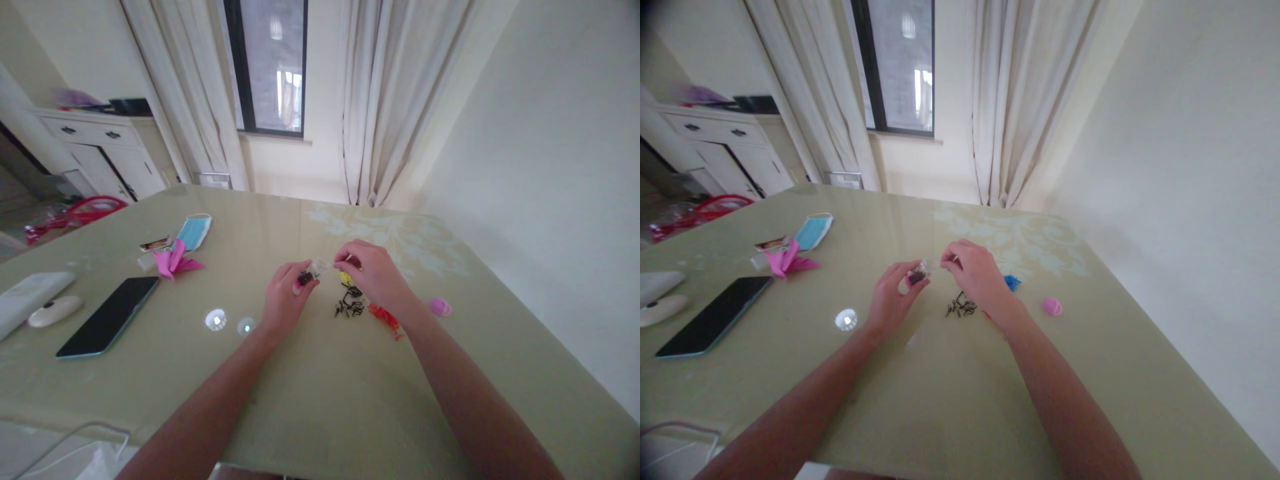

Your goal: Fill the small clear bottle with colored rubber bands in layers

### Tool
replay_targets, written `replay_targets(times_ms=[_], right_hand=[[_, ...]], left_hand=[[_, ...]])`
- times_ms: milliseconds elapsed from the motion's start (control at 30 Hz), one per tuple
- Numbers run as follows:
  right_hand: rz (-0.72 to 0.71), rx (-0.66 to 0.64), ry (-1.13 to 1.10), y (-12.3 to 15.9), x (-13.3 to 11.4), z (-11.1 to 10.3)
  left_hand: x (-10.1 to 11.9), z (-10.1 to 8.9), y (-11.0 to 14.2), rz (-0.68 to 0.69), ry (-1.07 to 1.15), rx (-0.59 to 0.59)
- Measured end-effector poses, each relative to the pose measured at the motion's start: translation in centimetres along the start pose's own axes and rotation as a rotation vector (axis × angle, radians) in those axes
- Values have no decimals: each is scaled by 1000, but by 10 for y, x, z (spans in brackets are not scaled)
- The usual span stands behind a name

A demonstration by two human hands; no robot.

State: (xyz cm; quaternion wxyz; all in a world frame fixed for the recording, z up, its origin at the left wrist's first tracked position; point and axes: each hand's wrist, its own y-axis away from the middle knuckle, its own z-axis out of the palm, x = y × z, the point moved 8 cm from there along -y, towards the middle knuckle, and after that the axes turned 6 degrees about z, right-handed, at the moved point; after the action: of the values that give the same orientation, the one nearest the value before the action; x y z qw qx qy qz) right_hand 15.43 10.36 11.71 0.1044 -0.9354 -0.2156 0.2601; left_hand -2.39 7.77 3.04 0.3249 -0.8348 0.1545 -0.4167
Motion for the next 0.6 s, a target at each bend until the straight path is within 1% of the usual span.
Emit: replay_targets(times_ms=[33, 100, 167, 233, 333, 467, 533, 600], right_hand=[[32, -41, 25, 1, 6, 3], [98, -202, 138, 8, 18, 20], [144, -391, 269, 18, 28, 42], [166, -493, 369, 27, 33, 59], [160, -544, 414, 34, 30, 75], [72, -587, 317, 36, 20, 89], [27, -584, 265, 35, 18, 91], [-1, -555, 198, 31, 18, 87]], left_hand=[[-7, -2, -1, -67, 52, 27], [-20, -6, -2, -173, 145, 81], [-24, -7, -2, -203, 185, 100], [-21, -6, -2, -181, 163, 83], [-14, -3, -1, -136, 102, 45], [-11, -1, 0, -110, 71, 29], [-11, -1, 0, -99, 67, 21], [-10, -1, -1, -82, 48, 8]])
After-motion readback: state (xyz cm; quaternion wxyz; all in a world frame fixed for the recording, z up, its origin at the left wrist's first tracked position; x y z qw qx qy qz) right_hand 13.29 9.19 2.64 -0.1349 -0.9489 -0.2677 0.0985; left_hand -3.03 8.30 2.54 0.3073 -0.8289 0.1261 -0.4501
